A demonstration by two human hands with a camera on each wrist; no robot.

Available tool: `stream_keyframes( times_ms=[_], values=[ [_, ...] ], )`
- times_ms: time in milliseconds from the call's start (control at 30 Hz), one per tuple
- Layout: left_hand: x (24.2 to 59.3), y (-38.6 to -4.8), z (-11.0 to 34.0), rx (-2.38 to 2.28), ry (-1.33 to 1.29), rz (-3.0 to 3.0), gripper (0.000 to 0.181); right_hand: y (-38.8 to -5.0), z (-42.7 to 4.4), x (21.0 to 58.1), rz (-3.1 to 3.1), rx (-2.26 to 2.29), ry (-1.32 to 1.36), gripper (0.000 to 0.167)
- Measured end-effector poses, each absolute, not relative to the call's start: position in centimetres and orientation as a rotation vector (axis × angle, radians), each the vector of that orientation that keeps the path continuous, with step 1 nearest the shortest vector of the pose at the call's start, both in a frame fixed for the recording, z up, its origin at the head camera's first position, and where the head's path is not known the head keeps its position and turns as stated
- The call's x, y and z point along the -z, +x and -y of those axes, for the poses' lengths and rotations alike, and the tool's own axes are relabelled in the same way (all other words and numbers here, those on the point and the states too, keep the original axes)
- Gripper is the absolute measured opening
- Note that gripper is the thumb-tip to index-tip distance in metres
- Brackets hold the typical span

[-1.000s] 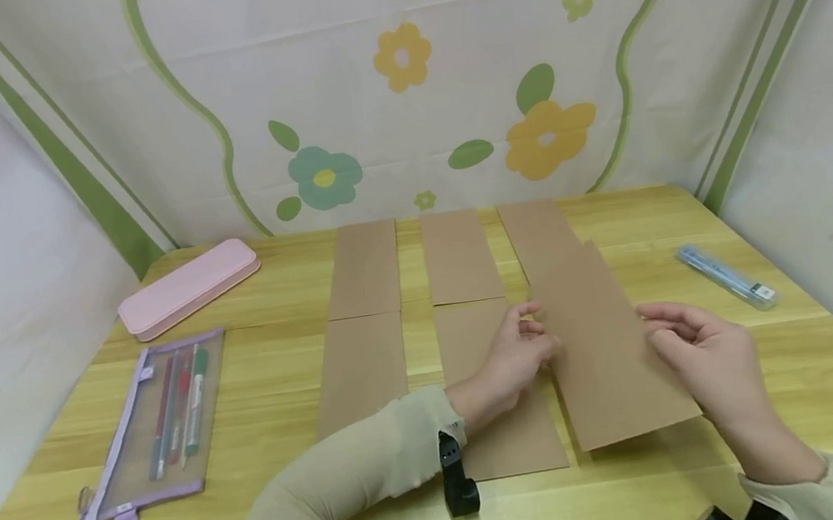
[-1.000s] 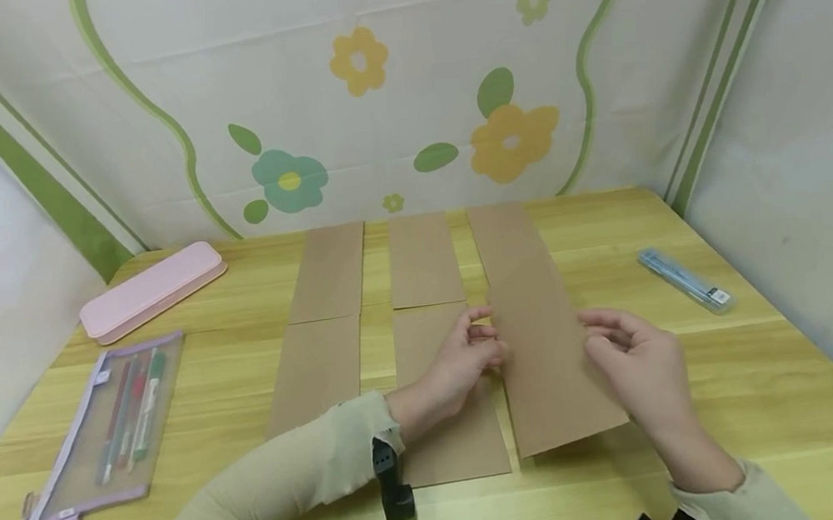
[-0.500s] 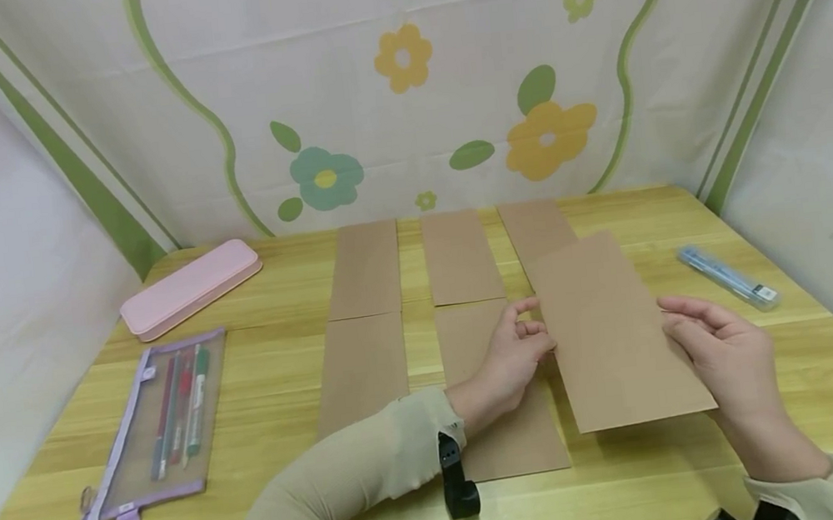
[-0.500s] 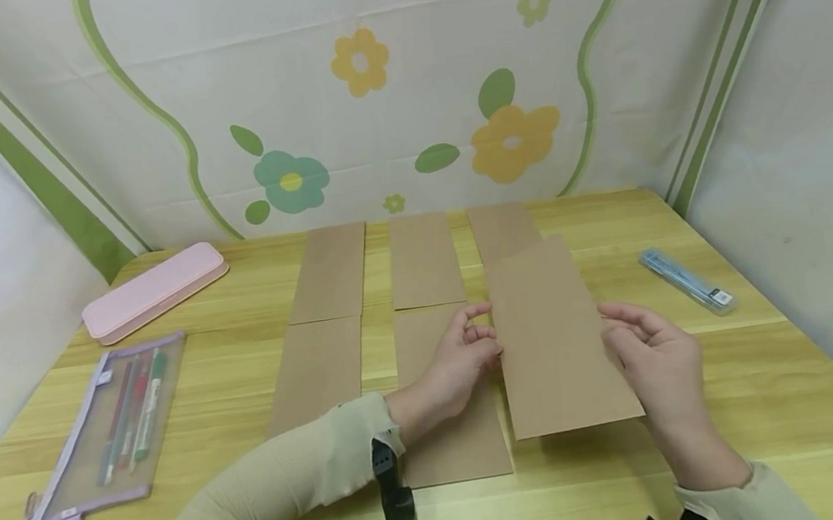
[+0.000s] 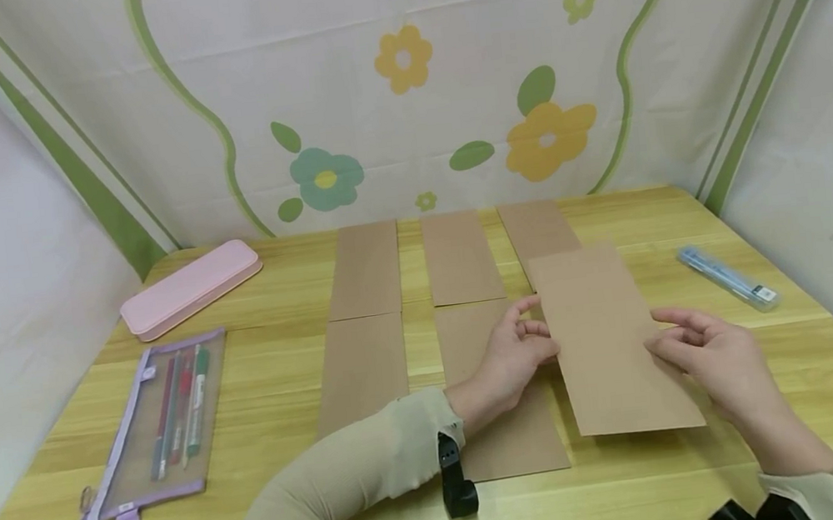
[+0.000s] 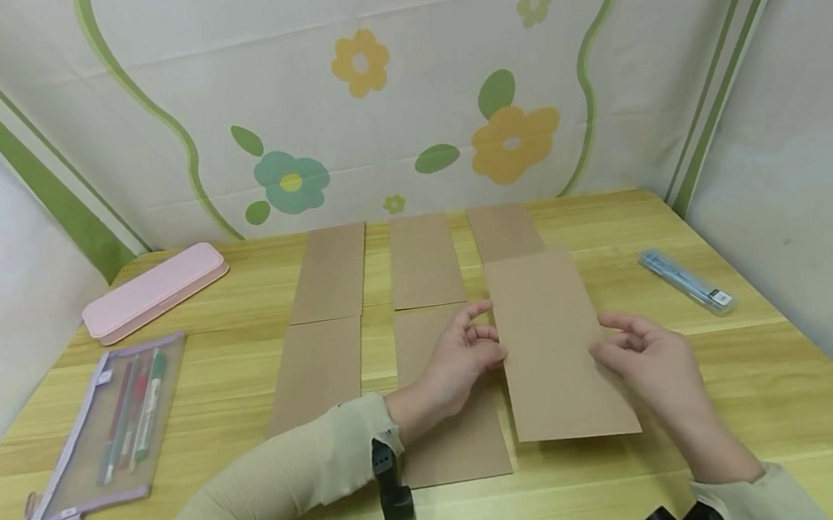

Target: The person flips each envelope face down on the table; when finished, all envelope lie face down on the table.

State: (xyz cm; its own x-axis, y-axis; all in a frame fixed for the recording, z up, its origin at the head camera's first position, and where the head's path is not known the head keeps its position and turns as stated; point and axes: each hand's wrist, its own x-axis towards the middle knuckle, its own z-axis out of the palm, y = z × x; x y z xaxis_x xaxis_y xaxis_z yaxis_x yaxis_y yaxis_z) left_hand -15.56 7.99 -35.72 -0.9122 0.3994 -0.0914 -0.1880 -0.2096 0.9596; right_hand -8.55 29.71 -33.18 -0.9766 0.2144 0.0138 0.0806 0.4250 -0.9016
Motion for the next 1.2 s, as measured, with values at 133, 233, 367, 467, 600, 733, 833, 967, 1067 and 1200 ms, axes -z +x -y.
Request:
stream_keyframes(
  times_ms=[133, 233, 367, 467, 600, 733, 833, 967, 1067, 1200],
  values=[
    [36.0, -15.7, -7.8, -2.083, 0.279, -1.653, 0.070, -8.7, -30.3, 33.4, 2.821, -1.335, -0.202, 0.058],
    [36.1, -15.8, -7.7, -2.000, 0.285, -1.672, 0.073, -9.0, -30.7, 33.6, 2.946, -1.244, -0.169, 0.065],
    [36.1, -15.9, -7.6, -1.894, 0.309, -1.732, 0.076, -9.3, -31.0, 33.9, 3.029, -1.175, -0.163, 0.068],
    [36.1, -16.0, -7.7, -1.838, 0.325, -1.790, 0.078, -9.5, -31.3, 34.0, 3.070, -1.140, -0.151, 0.070],
    [36.1, -16.1, -7.9, -1.771, 0.321, -1.891, 0.080, -9.7, -31.3, 34.2, 3.124, -1.112, -0.112, 0.074],
    [36.1, -16.0, -8.1, -1.699, 0.275, -1.966, 0.081, -9.8, -31.3, 34.5, 3.155, -1.106, -0.103, 0.076],
    [35.9, -15.9, -8.4, -1.646, 0.263, -2.010, 0.082, -9.8, -31.3, 34.6, 3.164, -1.111, -0.117, 0.077],
    [35.6, -15.7, -8.5, -1.567, 0.275, -2.069, 0.083, -9.8, -31.2, 34.6, 3.177, -1.091, -0.125, 0.077],
    [35.4, -15.6, -8.5, -1.510, 0.289, -2.104, 0.084, -9.7, -31.0, 34.6, 3.185, -1.077, -0.116, 0.077],
    [35.1, -15.6, -8.4, -1.440, 0.321, -2.142, 0.084, -9.5, -30.8, 34.5, 3.183, -1.064, -0.117, 0.076]
  ],
)
